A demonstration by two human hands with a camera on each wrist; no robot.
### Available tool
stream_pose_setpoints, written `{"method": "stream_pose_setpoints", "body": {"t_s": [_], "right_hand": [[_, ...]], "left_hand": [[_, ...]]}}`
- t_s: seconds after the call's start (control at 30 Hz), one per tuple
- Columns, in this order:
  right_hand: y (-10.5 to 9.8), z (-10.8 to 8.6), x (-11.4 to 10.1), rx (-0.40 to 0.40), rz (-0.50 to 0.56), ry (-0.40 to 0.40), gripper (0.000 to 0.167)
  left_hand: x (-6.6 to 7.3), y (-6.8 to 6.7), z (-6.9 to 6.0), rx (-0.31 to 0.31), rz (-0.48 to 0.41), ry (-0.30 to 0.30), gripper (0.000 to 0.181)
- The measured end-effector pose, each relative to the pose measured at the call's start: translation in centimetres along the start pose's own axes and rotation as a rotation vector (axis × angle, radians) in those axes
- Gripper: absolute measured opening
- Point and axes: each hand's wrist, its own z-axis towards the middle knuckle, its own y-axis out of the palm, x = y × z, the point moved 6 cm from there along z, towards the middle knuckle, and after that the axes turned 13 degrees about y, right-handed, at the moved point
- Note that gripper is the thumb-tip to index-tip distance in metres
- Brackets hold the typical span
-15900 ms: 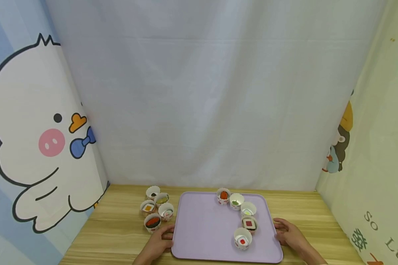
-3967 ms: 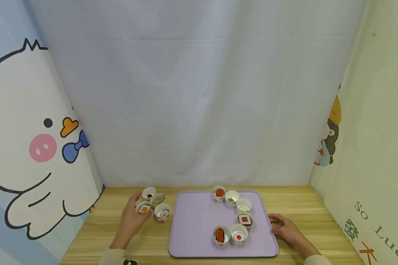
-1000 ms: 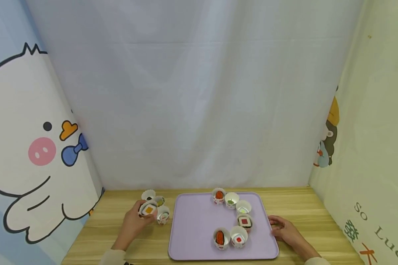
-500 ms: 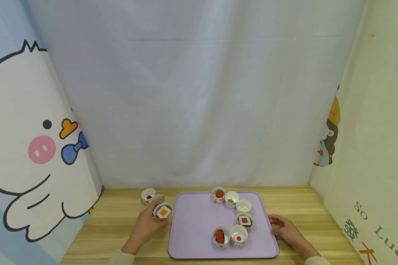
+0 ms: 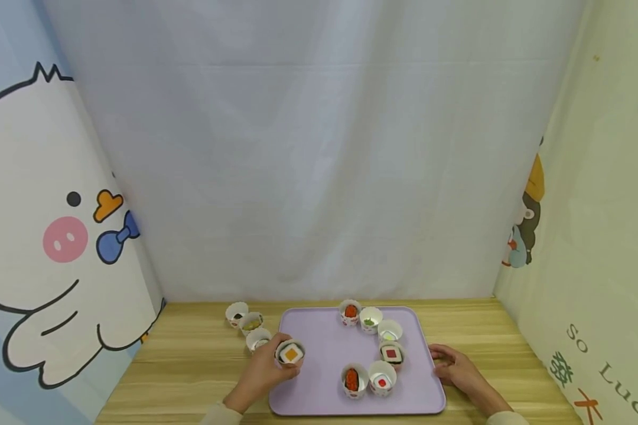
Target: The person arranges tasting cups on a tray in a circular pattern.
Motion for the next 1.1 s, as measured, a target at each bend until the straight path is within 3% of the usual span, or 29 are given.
{"method": "stream_pose_setpoints", "body": {"t_s": [0.3,0.5,0.87,1.1], "right_hand": [[-0.1,0.0,0.0,0.005,0.008,0.003,0.065],[-0.2,0.0,0.0,0.011,-0.003,-0.011,0.063],[0.0,0.0,0.0,0.013,-0.017,-0.013,0.062],[0.0,-0.1,-0.1,-0.001,-0.012,-0.018,0.063]], "left_hand": [[0.9,2.4,0.5,-0.026,0.019,0.034,0.056],[1.1,4.5,1.1,-0.051,-0.03,0.026,0.053],[1.3,7.3,1.2,-0.034,-0.054,-0.006,0.047],[1.3,8.3,1.3,0.002,-0.043,0.071,0.046]]}}
